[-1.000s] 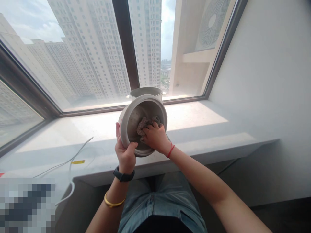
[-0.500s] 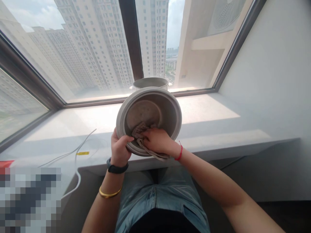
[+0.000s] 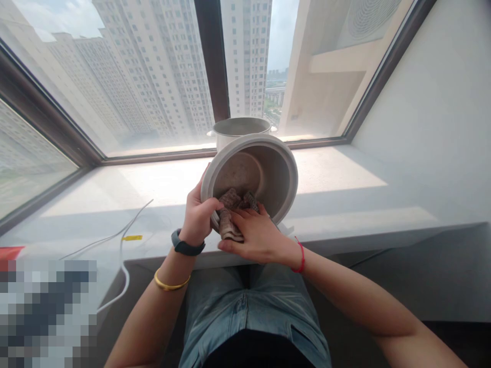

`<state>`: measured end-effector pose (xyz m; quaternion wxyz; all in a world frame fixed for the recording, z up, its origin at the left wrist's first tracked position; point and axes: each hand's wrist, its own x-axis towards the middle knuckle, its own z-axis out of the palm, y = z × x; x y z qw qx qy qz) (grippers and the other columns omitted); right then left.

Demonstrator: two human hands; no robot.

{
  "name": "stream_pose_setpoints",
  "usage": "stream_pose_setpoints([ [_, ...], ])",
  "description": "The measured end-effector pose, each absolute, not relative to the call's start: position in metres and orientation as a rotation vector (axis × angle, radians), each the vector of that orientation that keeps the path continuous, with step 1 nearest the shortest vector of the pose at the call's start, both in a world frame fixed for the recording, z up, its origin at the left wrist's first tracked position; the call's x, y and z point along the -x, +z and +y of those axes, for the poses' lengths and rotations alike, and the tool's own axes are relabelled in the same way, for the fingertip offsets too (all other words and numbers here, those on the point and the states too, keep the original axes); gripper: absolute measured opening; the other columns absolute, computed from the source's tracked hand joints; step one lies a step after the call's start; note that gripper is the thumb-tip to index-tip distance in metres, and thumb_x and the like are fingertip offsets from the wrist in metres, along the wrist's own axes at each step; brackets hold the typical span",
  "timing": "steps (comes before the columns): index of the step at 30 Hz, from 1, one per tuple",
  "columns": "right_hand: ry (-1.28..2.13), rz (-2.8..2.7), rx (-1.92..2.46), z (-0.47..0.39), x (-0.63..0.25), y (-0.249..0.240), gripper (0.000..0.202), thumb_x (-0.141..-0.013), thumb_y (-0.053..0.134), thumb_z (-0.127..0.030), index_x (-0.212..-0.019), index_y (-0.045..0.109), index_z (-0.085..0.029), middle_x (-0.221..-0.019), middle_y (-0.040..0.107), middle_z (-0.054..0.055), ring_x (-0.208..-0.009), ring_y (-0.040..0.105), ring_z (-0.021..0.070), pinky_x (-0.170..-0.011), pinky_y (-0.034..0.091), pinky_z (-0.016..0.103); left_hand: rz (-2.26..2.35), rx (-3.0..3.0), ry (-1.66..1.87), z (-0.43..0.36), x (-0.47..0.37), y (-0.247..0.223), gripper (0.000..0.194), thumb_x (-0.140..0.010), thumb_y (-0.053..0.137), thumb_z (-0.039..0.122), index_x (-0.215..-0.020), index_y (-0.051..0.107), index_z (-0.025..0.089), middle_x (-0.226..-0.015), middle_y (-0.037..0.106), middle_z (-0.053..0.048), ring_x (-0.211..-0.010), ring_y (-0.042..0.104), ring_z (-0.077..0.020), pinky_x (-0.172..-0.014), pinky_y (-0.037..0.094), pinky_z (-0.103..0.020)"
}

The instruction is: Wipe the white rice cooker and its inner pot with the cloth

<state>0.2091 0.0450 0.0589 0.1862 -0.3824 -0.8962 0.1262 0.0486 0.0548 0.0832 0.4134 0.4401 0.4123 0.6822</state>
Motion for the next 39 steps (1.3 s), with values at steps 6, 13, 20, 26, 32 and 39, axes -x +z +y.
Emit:
stream_pose_setpoints([
  [6,0.427,-2.464,0.952,0.054,-0.195,0.07,0.06,-0.07,0.07,-0.039,-0.124,0.053,-0.021,-0.119,0.068,0.009,-0.11,0.061,0.0289,-0.098,0.038,0.04,1.004,-1.076,1.796,0.057,-0.056,0.087,0.03,-0.054,0.062,0.009,-0.082,0.066,0.019,-0.07,0.06,0.002,-0.063,0.054,-0.0128,-0.056,0.046,-0.022],
  [13,0.065,-2.885,0.93,0.07,-0.221,0.065,0.056,-0.072,0.067,-0.036,-0.126,0.058,-0.021,-0.108,0.071,0.014,-0.103,0.063,0.0356,-0.098,0.029,0.053,1.07,-1.015,1.695,0.057,-0.03,0.101,0.039,-0.049,0.061,0.009,-0.086,0.067,0.017,-0.072,0.063,0.001,-0.066,0.055,-0.0143,-0.055,0.045,-0.021],
  [20,-0.092,-2.97,1.039,0.071,-0.226,0.068,0.054,-0.071,0.067,-0.034,-0.123,0.062,-0.019,-0.099,0.072,0.016,-0.094,0.065,0.0359,-0.095,0.029,0.053,1.016,-1.065,1.52,0.082,-0.025,0.109,0.054,-0.048,0.059,0.009,-0.1,0.067,0.015,-0.081,0.067,-0.002,-0.075,0.06,-0.02,-0.06,0.049,-0.025],
  [26,-0.072,-2.913,1.106,0.072,-0.224,0.06,0.052,-0.073,0.065,-0.035,-0.123,0.062,-0.019,-0.098,0.072,0.016,-0.092,0.066,0.035,-0.094,0.031,0.054,0.956,-1.099,1.441,0.097,-0.027,0.105,0.056,-0.049,0.058,0.008,-0.103,0.067,0.013,-0.088,0.07,-0.004,-0.084,0.064,-0.0239,-0.067,0.051,-0.028],
  [32,-0.045,-2.878,1.108,0.074,-0.222,0.056,0.048,-0.073,0.063,-0.035,-0.118,0.063,-0.018,-0.099,0.072,0.015,-0.091,0.066,0.0349,-0.093,0.032,0.055,0.945,-1.1,1.402,0.106,-0.027,0.106,0.058,-0.049,0.059,0.007,-0.106,0.068,0.012,-0.088,0.071,-0.005,-0.083,0.066,-0.0259,-0.062,0.051,-0.027],
  [39,0.004,-2.809,1.21,0.074,-0.213,0.057,0.038,-0.072,0.062,-0.035,-0.107,0.063,-0.019,-0.094,0.073,0.013,-0.086,0.067,0.0325,-0.089,0.035,0.052,1.034,-1.131,1.623,0.107,-0.027,0.099,0.067,-0.066,0.074,0.02,-0.131,0.059,0.019,-0.137,0.059,-0.01,-0.132,0.05,-0.0309,-0.108,0.042,-0.037],
])
